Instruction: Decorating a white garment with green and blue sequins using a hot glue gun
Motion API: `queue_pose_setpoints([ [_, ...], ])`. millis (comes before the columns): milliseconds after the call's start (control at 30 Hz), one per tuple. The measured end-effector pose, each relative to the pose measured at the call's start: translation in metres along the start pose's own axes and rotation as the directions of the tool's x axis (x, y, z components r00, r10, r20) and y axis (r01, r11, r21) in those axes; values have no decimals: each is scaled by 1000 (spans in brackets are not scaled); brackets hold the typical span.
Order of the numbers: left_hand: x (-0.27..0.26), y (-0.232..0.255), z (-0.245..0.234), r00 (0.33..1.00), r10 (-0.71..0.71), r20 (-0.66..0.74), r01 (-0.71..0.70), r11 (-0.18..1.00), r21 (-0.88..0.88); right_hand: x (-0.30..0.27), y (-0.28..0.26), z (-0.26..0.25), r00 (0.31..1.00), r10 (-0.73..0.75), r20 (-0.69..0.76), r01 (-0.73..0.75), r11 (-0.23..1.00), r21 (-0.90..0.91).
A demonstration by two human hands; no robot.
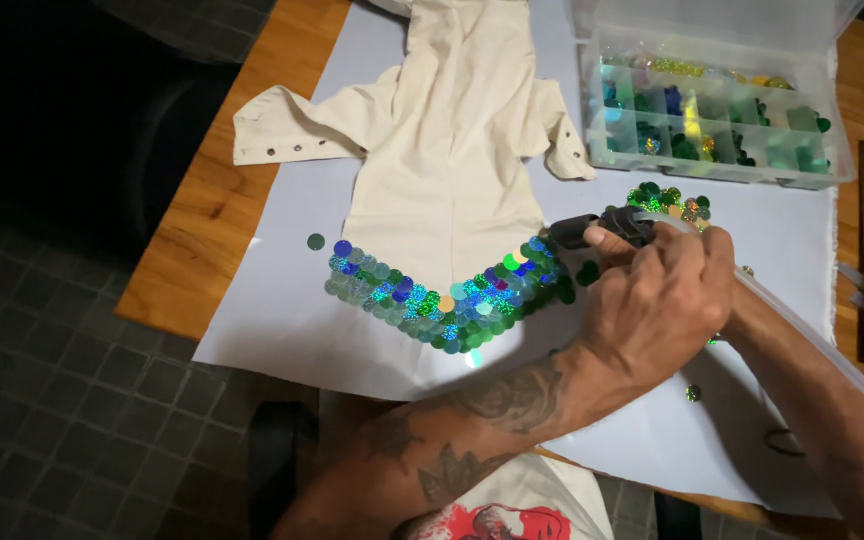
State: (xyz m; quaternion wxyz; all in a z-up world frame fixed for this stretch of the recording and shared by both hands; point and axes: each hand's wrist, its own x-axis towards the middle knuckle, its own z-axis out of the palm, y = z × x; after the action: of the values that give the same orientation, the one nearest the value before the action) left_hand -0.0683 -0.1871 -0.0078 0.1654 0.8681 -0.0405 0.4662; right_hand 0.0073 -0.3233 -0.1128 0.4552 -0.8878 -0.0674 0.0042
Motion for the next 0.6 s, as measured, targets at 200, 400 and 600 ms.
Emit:
queue_pose_setpoints([
  [200, -1, 1, 4, 1000, -2, 2, 2, 999, -33, 10, -6, -9, 998, -22, 57, 32, 984, -176],
  [400, 1, 2, 1, 1000, 0, -4, 0, 1000, -16, 36, 72, -14, 991, -34, 129, 76, 937, -340],
  [600, 1, 2, 4, 1000, 1, -27, -2, 1000, -28, -3, -64, -27, 980, -38, 193, 130, 862, -490],
])
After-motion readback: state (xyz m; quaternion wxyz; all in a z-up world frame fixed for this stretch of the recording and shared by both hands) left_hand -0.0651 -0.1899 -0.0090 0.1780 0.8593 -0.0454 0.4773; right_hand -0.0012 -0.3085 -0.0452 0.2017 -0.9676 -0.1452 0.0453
